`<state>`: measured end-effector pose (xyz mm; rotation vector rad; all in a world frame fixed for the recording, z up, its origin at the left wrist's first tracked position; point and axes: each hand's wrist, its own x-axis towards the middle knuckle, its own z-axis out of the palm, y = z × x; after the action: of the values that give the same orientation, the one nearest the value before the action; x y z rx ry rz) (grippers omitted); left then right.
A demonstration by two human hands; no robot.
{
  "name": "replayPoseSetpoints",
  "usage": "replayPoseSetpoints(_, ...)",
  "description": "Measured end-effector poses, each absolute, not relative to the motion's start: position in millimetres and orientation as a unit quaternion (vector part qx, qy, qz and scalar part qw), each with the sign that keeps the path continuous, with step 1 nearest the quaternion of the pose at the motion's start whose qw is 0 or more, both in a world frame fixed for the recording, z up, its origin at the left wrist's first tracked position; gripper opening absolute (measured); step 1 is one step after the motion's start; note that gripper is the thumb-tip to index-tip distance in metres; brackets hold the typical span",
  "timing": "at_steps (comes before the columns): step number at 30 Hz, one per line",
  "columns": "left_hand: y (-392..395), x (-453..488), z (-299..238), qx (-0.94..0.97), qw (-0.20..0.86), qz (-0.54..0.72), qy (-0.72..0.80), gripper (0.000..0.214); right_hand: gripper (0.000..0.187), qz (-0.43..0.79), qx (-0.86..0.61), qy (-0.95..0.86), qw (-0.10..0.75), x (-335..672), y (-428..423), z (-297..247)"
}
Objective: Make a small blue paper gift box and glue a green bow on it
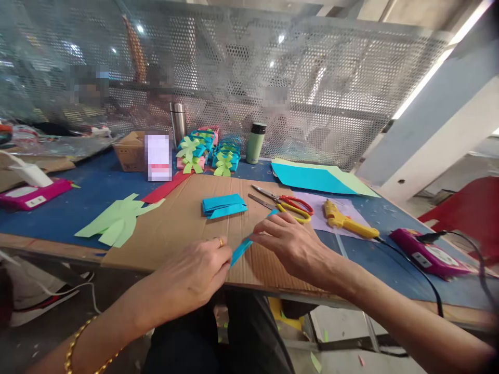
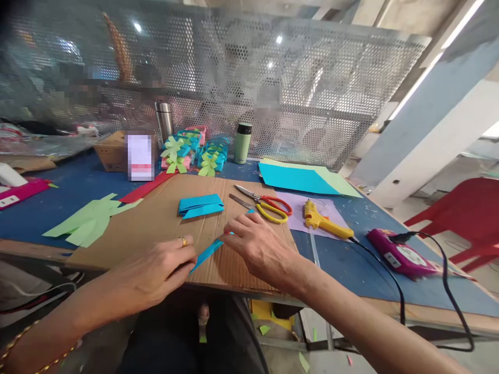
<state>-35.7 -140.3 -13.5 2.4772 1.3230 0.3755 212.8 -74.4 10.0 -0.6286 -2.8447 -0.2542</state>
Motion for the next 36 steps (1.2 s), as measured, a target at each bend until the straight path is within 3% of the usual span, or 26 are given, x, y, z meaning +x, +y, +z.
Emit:
replayPoseSetpoints(12,-131.5,-27.6,-7.2,0.874,0.137,0.132,0.447,0.021,0.039,-0.035,-0.217,-0.971,0.098,214.1,-70.8,-1.7)
replayPoseSetpoints(19,-122.5,-15.0,-12.4,0.878,0.088,0.11,0.456,0.036,0.046,0.026,-0.229,-0.966,0.12,218.9,-66.2,-4.3)
replayPoseSetpoints(26,-113.0,-13.2,-13.3,0.882,0.096,0.106,0.448,0.032,0.042,0.0,-0.253,-0.926,0.28,237.4,-41.8,15.5)
replayPoseSetpoints(33,-106.9,-2.6,1.2,0.895,0.088,0.104,0.425,0.031,0.049,-0.033,-0.277,-0.953,0.118,230.4,-44.2,8.9)
replayPoseSetpoints(36,-106.5,-2.0,4.4,0.904,0.078,0.109,0.406,0.027,0.05,-0.047,-0.284,-0.953,0.099,229.0,-42.4,1.3)
